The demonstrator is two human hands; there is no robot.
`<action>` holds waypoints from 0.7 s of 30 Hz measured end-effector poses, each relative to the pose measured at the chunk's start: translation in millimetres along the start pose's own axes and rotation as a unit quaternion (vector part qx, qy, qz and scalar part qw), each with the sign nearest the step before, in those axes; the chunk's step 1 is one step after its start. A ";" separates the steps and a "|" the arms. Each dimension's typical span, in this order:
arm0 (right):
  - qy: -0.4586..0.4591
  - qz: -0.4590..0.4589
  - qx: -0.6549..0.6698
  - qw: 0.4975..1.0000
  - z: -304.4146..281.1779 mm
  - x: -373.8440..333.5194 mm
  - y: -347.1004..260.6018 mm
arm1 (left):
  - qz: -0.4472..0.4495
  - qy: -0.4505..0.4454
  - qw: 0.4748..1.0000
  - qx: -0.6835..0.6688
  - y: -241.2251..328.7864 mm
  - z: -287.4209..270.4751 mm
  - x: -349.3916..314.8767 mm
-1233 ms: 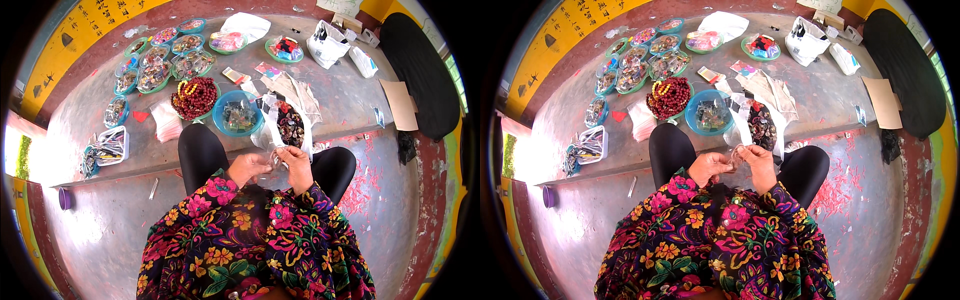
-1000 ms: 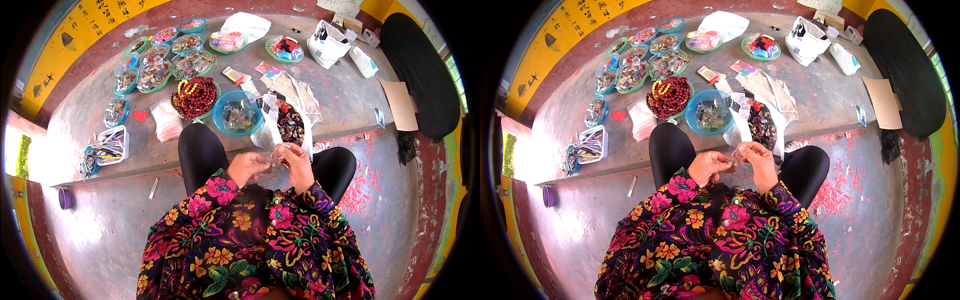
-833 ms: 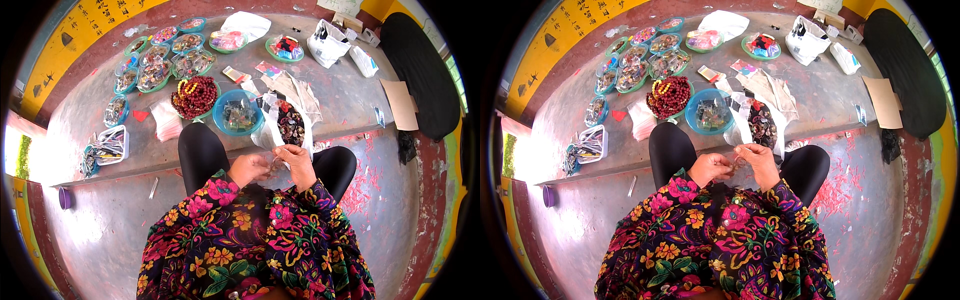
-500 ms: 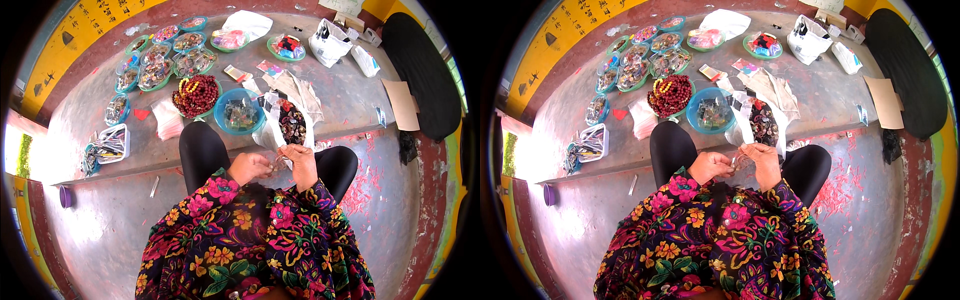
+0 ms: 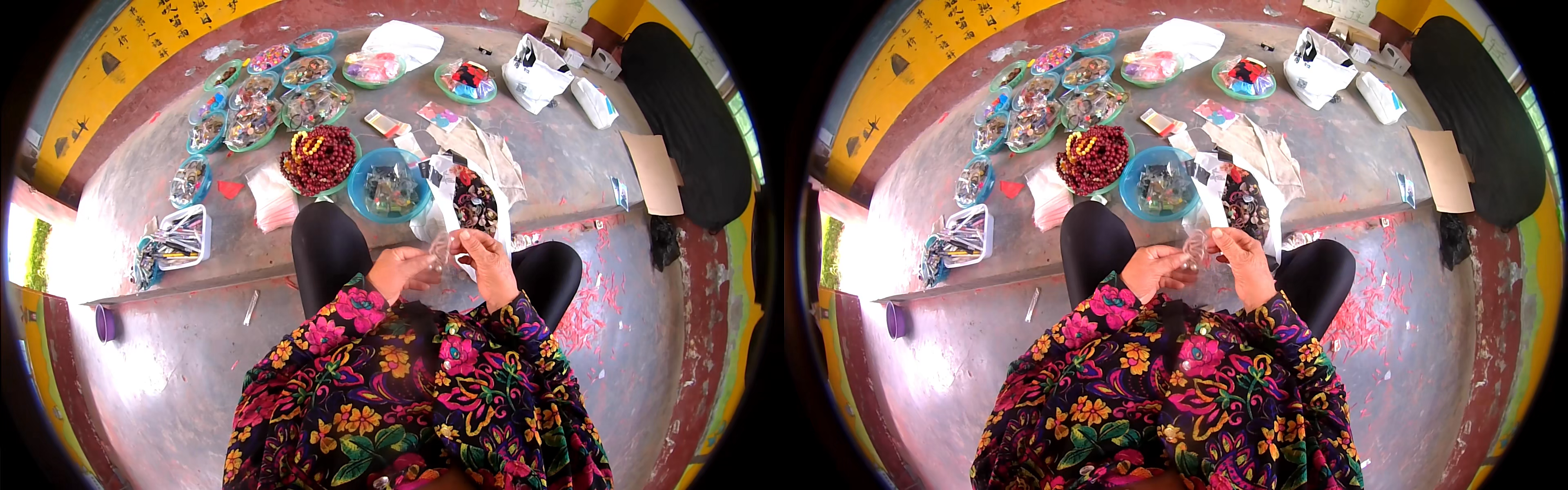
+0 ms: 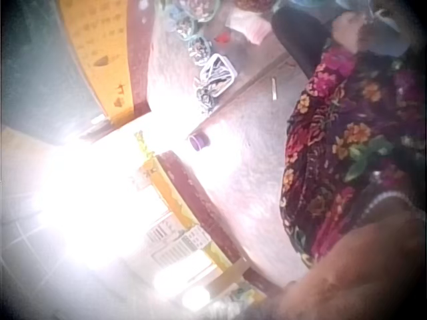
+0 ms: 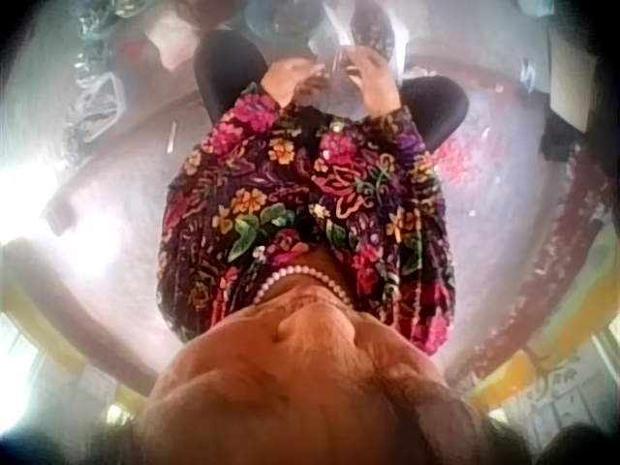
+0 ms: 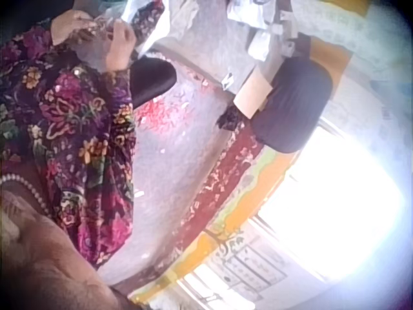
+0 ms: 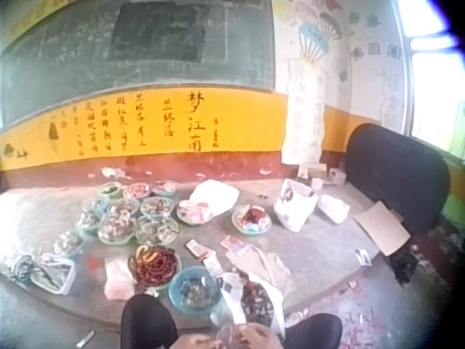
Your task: The person sits on the floor and packs small beads into clear plastic bags. They pick up beads from a bowl, place them into a bag, and seal it. The person repeats this process with different colored beads and bags.
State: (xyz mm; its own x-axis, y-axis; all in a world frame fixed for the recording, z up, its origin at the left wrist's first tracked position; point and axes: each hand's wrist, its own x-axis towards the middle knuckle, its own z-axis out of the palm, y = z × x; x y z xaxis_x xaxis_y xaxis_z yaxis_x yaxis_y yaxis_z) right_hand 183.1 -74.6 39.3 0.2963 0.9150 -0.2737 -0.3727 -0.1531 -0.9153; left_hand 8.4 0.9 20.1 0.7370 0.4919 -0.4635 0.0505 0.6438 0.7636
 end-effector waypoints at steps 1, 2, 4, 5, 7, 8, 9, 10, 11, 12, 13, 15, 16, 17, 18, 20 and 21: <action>-0.016 0.010 -0.013 1.000 -5.1 2.5 5.8 | 0.011 0.016 0.999 -0.028 -2.2 -3.4 2.1; -0.031 0.021 -0.025 0.999 -7.5 2.9 8.9 | 0.018 0.022 0.999 -0.034 -4.9 -5.9 4.2; -0.039 0.018 -0.060 0.997 -5.4 1.2 14.2 | 0.033 0.034 0.998 -0.046 -9.4 -8.2 6.2; -0.044 0.011 -0.087 0.995 -6.4 3.1 19.7 | 0.031 0.037 0.998 -0.040 -8.8 -6.6 5.2; -0.045 -0.008 -0.102 0.994 -5.3 3.9 26.4 | 0.029 0.042 0.998 -0.028 -7.1 -1.9 2.7; -0.048 0.001 -0.108 0.993 -7.4 5.3 28.2 | 0.031 0.039 0.998 -0.027 -7.8 -3.0 3.4; -0.051 0.010 -0.114 0.992 -11.3 7.1 30.3 | 0.034 0.036 0.998 -0.026 -9.7 -5.1 5.3; -0.055 0.019 -0.120 0.991 -13.7 7.9 31.0 | 0.036 0.032 0.999 -0.025 -11.0 -6.9 7.0; -0.061 0.012 -0.123 0.990 -13.8 7.7 31.4 | 0.045 0.040 0.997 -0.039 -11.6 -7.6 7.7; -0.062 0.020 -0.117 0.991 -13.5 7.7 30.8 | 0.046 0.035 0.997 -0.044 -12.6 -8.9 9.4; -0.063 0.029 -0.110 0.991 -12.9 7.7 29.5 | 0.046 0.030 0.997 -0.049 -13.9 -10.5 11.9; -0.059 0.047 -0.116 0.990 -12.6 7.6 29.5 | 0.046 0.031 0.996 -0.069 -17.2 -12.5 17.7; -0.059 0.046 -0.117 0.990 -13.6 8.9 31.5 | 0.043 0.035 0.996 -0.076 -18.2 -13.2 19.3; -0.057 0.046 -0.116 0.991 -16.0 10.3 35.4 | 0.038 0.039 0.995 -0.083 -19.4 -13.2 20.4; -0.056 0.045 -0.116 0.991 -18.0 12.0 38.9 | 0.033 0.043 0.995 -0.090 -20.3 -13.2 22.1; -0.052 0.034 -0.121 0.991 -21.5 16.9 46.2 | 0.020 0.060 0.992 -0.105 -23.4 -14.9 28.1; -0.050 0.033 -0.120 0.991 -25.7 20.4 52.4 | 0.017 0.063 0.991 -0.113 -27.5 -18.4 32.8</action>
State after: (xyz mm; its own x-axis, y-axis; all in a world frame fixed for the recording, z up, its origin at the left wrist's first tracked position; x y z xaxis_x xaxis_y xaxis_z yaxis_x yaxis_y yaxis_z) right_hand 192.2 -73.6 -21.8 0.1857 0.9304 -0.3161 -0.1644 -0.2878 -0.9435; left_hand 18.8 10.2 -24.4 0.6450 0.5758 -0.5025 -0.1352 0.7331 0.6665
